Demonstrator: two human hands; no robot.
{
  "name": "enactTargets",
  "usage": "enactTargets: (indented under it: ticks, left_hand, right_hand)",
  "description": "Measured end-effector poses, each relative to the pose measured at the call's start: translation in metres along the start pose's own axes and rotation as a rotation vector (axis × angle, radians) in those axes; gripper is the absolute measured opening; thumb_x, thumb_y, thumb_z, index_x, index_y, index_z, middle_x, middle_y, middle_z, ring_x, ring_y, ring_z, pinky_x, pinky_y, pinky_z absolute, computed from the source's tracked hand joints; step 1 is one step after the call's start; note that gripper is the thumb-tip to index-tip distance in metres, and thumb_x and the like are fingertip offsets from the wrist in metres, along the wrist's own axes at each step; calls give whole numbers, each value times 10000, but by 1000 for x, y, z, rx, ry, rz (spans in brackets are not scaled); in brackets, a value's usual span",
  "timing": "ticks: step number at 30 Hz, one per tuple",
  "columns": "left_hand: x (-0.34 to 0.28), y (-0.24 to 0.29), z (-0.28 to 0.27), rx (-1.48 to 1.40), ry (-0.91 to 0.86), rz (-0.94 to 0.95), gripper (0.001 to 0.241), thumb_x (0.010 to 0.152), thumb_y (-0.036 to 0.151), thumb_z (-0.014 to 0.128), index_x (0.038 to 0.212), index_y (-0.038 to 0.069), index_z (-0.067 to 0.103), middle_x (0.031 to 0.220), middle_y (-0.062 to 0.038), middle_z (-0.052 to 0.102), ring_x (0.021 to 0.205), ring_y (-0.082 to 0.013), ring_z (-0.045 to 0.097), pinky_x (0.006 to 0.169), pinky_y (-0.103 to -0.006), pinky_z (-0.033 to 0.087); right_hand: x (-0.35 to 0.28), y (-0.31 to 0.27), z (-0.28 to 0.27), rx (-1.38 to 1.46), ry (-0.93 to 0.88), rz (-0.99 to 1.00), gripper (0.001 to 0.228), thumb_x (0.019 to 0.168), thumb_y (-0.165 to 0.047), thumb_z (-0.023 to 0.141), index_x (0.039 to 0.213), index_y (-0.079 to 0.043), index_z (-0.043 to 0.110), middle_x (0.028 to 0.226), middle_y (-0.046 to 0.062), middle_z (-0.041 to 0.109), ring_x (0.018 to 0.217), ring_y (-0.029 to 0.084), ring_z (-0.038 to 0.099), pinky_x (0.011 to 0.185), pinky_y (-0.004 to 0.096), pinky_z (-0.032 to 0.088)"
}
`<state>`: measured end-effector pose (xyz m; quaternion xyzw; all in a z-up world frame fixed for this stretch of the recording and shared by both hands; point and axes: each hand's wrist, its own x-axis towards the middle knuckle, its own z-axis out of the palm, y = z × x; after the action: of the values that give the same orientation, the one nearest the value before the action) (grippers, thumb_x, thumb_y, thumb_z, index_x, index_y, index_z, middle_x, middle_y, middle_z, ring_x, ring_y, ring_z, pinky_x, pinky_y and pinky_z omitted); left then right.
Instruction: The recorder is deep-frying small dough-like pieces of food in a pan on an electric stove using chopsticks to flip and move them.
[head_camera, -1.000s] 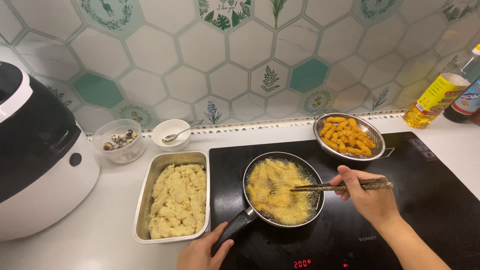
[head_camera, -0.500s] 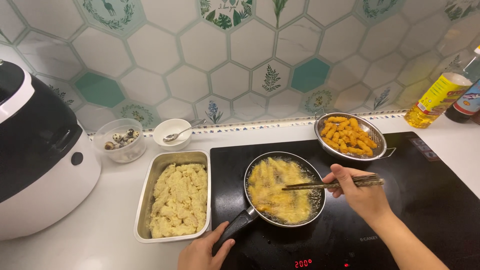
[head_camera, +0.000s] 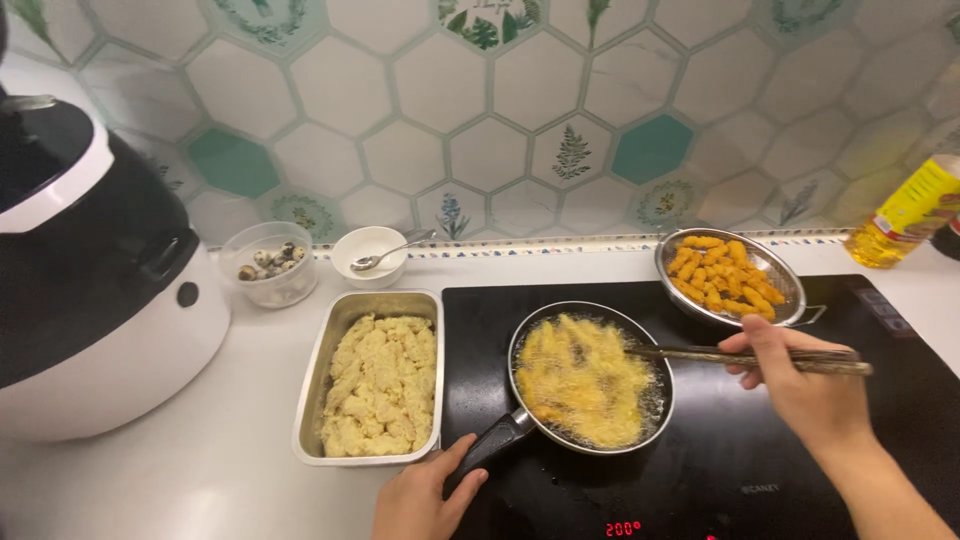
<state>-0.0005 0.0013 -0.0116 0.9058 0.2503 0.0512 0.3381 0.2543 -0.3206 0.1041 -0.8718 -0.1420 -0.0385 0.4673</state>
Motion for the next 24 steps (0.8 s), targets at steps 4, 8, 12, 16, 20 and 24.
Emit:
enactTargets:
  ticks: [4,8,12,16,20,24]
  left_hand:
    - [-6,2,-7,5,17,-19,533,830,458,755,1350,364,688,940,-54,755,853,-278,734,769,-417,571]
    - [-10,-2,-12,-87,69,90,502,836,398,780,1322,294,712,880,-87,737,836,-322,720,745,-440,564]
    - [-13,-1,-19,-120,78,114,460,848,380,783,1283,253,703,889,-99,729,835,-333,717,750,-443,565]
    - [-13,-4,-22,-108,33,136,457,873,383,767,1301,243,695,873,-101,722,830,-338,710,751,-449,555]
    - [-11,-11,-16,-108,1,147,473,884,409,757,1319,234,688,841,-105,711,799,-327,712,739,-449,561]
    - [-7,-17,-11,-81,-60,91,488,904,448,740,1351,263,677,740,-120,711,780,-321,717,763,-444,564]
  right_hand:
    - [11,2,4,-138,14,47,450,1042,-382,615,950,7,822,761,140,748,627,200,674,633,330,537]
    - [52,47,8,36,-45,-65,499,1132,-336,547,1012,86,784,804,185,763,617,232,671,630,342,573]
    - [8,-71,56,132,-157,-169,449,1111,-308,520,1055,50,786,837,165,783,622,199,689,630,310,576]
    - [-21,-129,131,249,-369,-296,260,943,-199,654,1001,0,813,792,106,810,579,153,719,546,287,585]
    - [-42,-168,186,222,-445,-197,188,857,-158,740,966,-53,851,769,80,836,581,134,706,536,265,553]
    - [-48,-173,219,232,-463,-80,183,861,-178,767,980,-78,862,770,86,826,572,141,647,538,268,528]
